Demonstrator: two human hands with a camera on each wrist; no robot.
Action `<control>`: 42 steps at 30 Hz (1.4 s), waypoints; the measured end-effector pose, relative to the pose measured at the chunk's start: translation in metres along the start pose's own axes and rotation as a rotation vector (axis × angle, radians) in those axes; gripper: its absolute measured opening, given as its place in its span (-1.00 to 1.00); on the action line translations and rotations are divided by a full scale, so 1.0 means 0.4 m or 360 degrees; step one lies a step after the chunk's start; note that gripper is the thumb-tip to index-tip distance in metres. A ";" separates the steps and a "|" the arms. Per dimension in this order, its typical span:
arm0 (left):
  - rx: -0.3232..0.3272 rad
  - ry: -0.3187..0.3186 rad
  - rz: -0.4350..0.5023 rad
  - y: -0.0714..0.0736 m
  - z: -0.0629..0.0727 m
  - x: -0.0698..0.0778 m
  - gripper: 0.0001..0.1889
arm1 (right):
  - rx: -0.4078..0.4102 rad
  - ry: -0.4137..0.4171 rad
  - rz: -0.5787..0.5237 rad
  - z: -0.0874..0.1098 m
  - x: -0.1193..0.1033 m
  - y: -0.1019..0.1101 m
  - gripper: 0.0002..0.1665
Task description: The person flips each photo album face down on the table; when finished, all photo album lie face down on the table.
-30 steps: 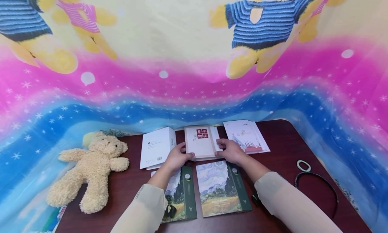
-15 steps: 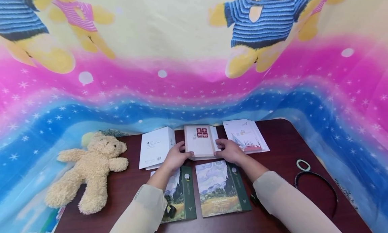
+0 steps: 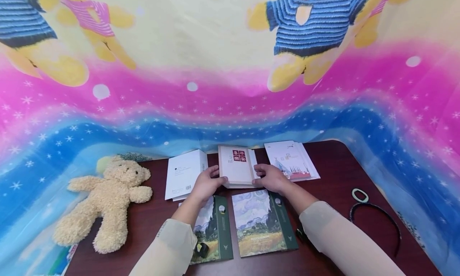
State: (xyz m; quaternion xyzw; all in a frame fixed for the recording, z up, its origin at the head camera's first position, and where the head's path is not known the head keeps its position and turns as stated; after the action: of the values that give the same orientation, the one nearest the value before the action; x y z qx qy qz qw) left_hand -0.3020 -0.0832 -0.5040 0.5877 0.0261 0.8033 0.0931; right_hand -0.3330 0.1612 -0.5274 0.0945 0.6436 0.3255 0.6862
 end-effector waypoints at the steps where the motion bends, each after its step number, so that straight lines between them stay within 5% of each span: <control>1: 0.0008 -0.0003 0.0005 0.001 0.001 0.003 -0.23 | -0.0006 0.0003 -0.0011 -0.001 -0.001 -0.001 -0.21; 18: -0.0060 -0.0085 0.0199 0.004 0.008 0.019 -0.31 | -0.0068 0.0081 -0.0058 -0.002 -0.036 -0.028 -0.17; 42: -0.0006 -0.0201 0.0126 0.017 0.038 0.062 -0.32 | -0.0167 0.0112 -0.0322 -0.012 -0.062 -0.063 -0.24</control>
State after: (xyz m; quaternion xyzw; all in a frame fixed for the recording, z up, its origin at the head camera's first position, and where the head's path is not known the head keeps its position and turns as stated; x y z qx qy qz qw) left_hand -0.2956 -0.0867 -0.4751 0.6376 -0.0046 0.7677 0.0640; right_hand -0.3282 0.1264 -0.5216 -0.0183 0.6556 0.2909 0.6966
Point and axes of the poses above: each hand's wrist, its own z-axis away from the middle knuckle, its own y-axis out of the back of the hand, x = y × z, the point moved 7 cm from there along -z, towards the middle knuckle, and after that the axes turned 6 degrees about y, right-handed, at the moved point
